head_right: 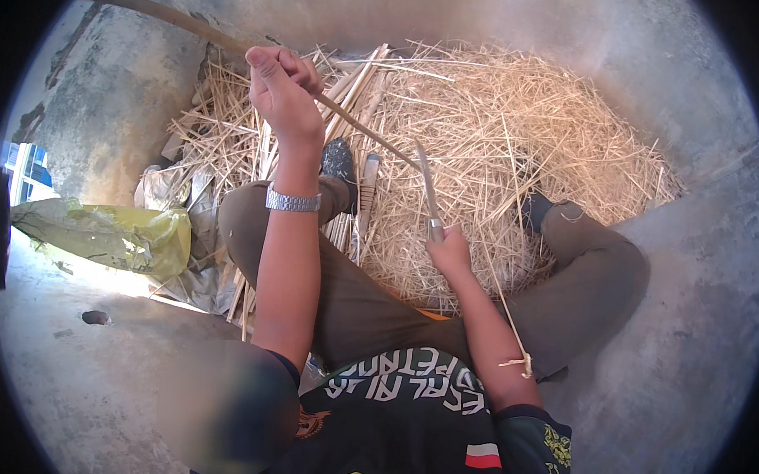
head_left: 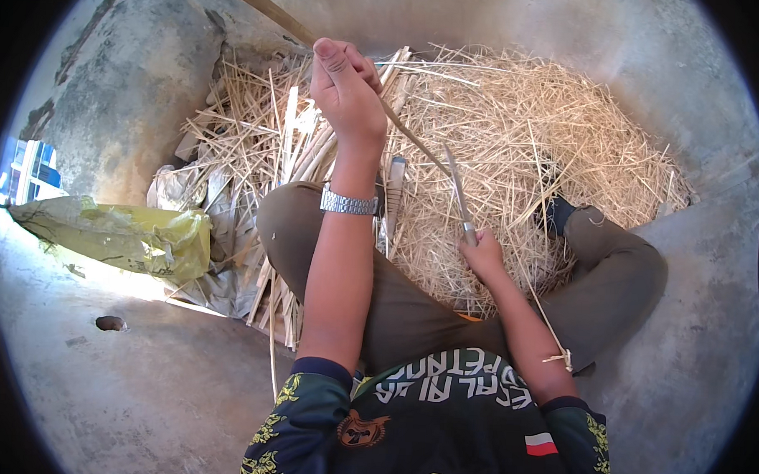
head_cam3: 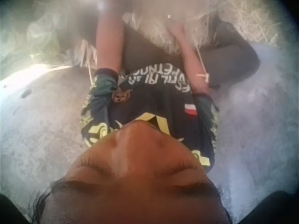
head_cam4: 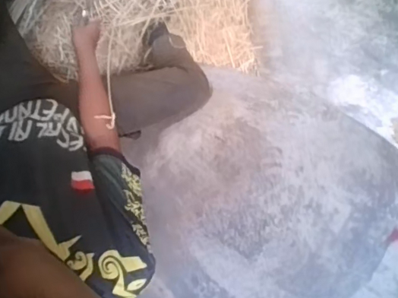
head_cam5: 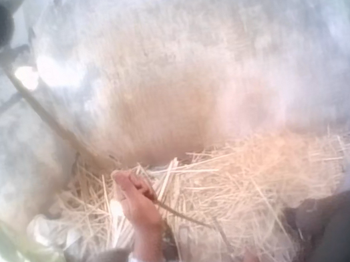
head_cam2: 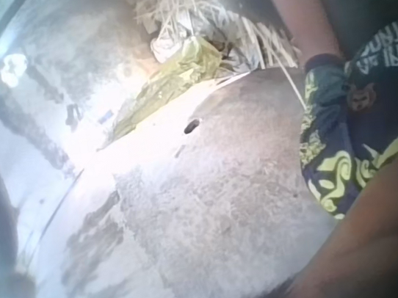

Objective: The person sits cross-legged on the floor and uses a knife to split long bamboo sticks into thin strips. They hold the bamboo in one hand and use the knife in the other to shave and split the material, creating a pile of thin strips.

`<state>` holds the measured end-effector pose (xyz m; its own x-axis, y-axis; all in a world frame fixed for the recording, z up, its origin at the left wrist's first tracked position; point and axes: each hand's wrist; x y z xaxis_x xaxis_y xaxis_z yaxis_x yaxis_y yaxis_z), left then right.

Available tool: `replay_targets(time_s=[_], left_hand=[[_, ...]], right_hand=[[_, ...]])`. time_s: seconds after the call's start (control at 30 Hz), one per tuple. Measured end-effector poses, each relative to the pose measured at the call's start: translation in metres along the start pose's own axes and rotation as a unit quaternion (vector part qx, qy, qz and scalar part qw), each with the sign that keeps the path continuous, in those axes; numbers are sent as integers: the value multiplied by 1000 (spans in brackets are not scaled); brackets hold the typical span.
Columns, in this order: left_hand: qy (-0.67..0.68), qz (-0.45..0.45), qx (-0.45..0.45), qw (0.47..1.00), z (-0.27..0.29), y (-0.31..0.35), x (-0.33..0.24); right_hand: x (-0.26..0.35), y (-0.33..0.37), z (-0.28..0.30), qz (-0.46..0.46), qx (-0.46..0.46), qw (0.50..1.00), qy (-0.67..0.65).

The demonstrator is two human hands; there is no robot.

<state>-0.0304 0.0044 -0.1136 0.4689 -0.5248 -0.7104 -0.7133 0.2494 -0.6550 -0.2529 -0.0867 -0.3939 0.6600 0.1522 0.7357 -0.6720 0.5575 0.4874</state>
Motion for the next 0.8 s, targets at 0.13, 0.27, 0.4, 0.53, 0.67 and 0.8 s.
replay_targets(time_s=[0.13,0.27,0.4,0.53,0.67,0.8], left_hand=[[20,8,-4,1000,-4,-1,-2],[22,10,-2,1000,-7,0,1],[18,13,6,1000,-1,1,1],[12,9,2,1000,0,2,0],[7,5,1,1000,-3,-3,0],[21,5,14,1000,-4,-3,0]], right_hand=[[-17,-7,0,14,-66,990,122],[-4,-10,8,-53,-23,978,-202],[48,32,27,25,-20,928,-370],[76,55,40,141,-87,901,-400],[59,48,23,108,-73,922,-365],[20,17,17,-54,50,996,-52]])
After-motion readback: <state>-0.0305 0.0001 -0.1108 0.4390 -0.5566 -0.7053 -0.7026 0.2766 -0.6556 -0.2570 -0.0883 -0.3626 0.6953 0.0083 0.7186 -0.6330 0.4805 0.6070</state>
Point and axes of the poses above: each hand's wrist, its own y-axis away from the middle knuckle, its own z-axis out of the back of the hand, x = y × z, and after that the axes turned 9 degrees about x, right-handed
